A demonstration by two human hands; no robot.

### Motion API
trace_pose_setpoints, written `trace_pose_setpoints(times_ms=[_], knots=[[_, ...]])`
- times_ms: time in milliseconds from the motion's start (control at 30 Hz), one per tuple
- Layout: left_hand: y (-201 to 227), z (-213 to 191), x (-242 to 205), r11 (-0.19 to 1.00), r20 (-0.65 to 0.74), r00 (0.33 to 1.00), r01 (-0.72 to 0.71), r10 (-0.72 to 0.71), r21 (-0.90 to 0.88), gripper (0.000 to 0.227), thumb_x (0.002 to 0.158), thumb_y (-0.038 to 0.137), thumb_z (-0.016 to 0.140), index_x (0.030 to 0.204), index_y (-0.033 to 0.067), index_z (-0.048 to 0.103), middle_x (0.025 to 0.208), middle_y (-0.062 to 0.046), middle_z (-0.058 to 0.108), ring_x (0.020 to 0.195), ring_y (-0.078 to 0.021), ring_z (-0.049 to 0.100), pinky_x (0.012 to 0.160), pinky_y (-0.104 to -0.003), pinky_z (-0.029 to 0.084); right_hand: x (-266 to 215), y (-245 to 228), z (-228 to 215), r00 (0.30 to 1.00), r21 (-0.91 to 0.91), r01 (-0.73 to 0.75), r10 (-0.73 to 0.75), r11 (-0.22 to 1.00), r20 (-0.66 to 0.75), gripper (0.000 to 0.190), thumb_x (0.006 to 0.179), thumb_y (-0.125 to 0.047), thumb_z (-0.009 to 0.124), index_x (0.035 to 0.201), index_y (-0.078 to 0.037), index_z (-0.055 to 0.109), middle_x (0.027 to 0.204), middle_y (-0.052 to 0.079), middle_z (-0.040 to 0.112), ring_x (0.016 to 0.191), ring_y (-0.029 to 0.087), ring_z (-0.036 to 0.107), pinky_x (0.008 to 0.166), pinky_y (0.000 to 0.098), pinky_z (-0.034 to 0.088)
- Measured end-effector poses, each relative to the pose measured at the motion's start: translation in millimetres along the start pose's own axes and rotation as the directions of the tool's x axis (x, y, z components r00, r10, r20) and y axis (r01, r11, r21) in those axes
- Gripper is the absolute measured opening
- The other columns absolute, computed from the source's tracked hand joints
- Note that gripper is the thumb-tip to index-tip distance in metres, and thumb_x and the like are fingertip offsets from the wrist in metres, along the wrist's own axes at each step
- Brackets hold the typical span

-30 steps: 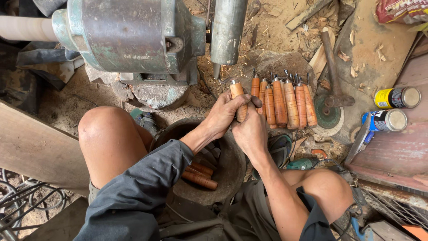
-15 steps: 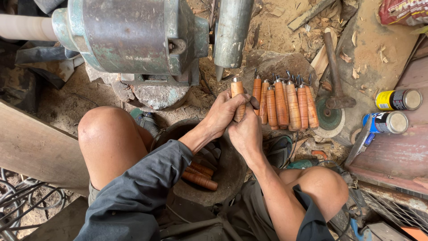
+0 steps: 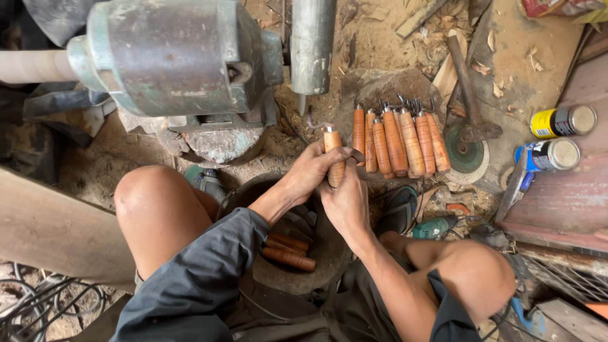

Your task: The person sharpens the metal tips of several wooden-handled tools using a bench grinder, then uses a power drill to drill into a wooden block.

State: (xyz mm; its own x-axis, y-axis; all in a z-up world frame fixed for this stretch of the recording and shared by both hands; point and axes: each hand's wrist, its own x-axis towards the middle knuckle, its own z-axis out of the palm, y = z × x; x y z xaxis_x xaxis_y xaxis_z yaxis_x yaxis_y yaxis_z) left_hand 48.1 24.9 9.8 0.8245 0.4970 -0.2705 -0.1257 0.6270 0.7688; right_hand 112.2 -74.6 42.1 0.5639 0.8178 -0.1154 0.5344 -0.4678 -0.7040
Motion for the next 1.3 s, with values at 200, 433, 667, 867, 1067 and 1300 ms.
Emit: trace_pose_setpoints(times_ms=[200,433,667,867,1067,1300], knots=[[4,-1,-16,0.992,-0.143,0.990,0.035,-0.018,0.124,0.036,0.101,0.031,0.063,0.118,0.0001,0.058,0.100,-0.016,0.073,0.086,-0.0180,0.070,0.079,-0.034,0.061,-24,27,13,0.970,0.378,0.031,-0.119,0.925,0.211,0.055,0.085,-0.003,0.074,0.127,0.009,0.040,0.098,0.021,0.062,0.076,0.032,0.071,0.065,0.0411,0.063],[38,-30,-38,0.990,0.088,0.989,0.126,-0.121,-0.057,0.030,0.096,0.019,0.062,0.109,-0.0077,0.062,0.096,-0.016,0.078,0.081,-0.0230,0.075,0.078,-0.036,0.065,-11,26,22,0.715,0.783,-0.610,-0.339,0.124,0.611,0.029,0.088,-0.005,0.075,0.107,-0.003,0.052,0.075,0.005,0.058,0.055,0.015,0.061,0.048,0.0305,0.053],[41,-44,-35,1.000,-0.255,0.967,0.030,-0.028,0.005,0.007,0.093,0.006,0.064,0.093,-0.0008,0.064,0.078,-0.008,0.065,0.068,-0.0161,0.062,0.063,-0.033,0.056,6,3,59,0.731,0.771,-0.596,-0.244,0.225,0.637,0.013,0.085,-0.001,0.071,0.091,0.002,0.060,0.064,0.005,0.058,0.047,0.015,0.058,0.042,0.0294,0.048],[40,-58,-30,1.000,-0.249,0.968,0.029,-0.031,-0.009,0.007,0.088,0.003,0.062,0.090,-0.0034,0.060,0.077,-0.012,0.064,0.068,-0.0198,0.063,0.065,-0.035,0.057,12,-4,72,0.745,0.747,-0.589,-0.153,0.308,0.650,0.005,0.081,0.004,0.061,0.083,0.001,0.058,0.057,0.005,0.055,0.041,0.016,0.056,0.038,0.0319,0.047],[33,-68,-21,0.996,-0.336,0.938,0.081,-0.091,-0.044,0.013,0.088,0.005,0.057,0.098,-0.0037,0.058,0.080,-0.014,0.066,0.072,-0.0220,0.065,0.069,-0.036,0.058,16,-11,95,0.882,0.730,-0.388,-0.002,0.563,0.471,0.009,0.081,0.009,0.058,0.089,0.004,0.057,0.062,0.007,0.058,0.041,0.017,0.057,0.035,0.0321,0.047],[26,-76,-15,0.996,-0.308,0.948,0.084,-0.078,0.008,0.010,0.090,0.005,0.056,0.098,-0.0009,0.057,0.081,-0.009,0.064,0.073,-0.0182,0.061,0.069,-0.032,0.055,18,-16,105,0.927,0.524,-0.333,0.171,0.784,0.334,0.019,0.081,0.010,0.054,0.099,0.003,0.056,0.066,0.012,0.063,0.046,0.023,0.062,0.037,0.0367,0.047]])
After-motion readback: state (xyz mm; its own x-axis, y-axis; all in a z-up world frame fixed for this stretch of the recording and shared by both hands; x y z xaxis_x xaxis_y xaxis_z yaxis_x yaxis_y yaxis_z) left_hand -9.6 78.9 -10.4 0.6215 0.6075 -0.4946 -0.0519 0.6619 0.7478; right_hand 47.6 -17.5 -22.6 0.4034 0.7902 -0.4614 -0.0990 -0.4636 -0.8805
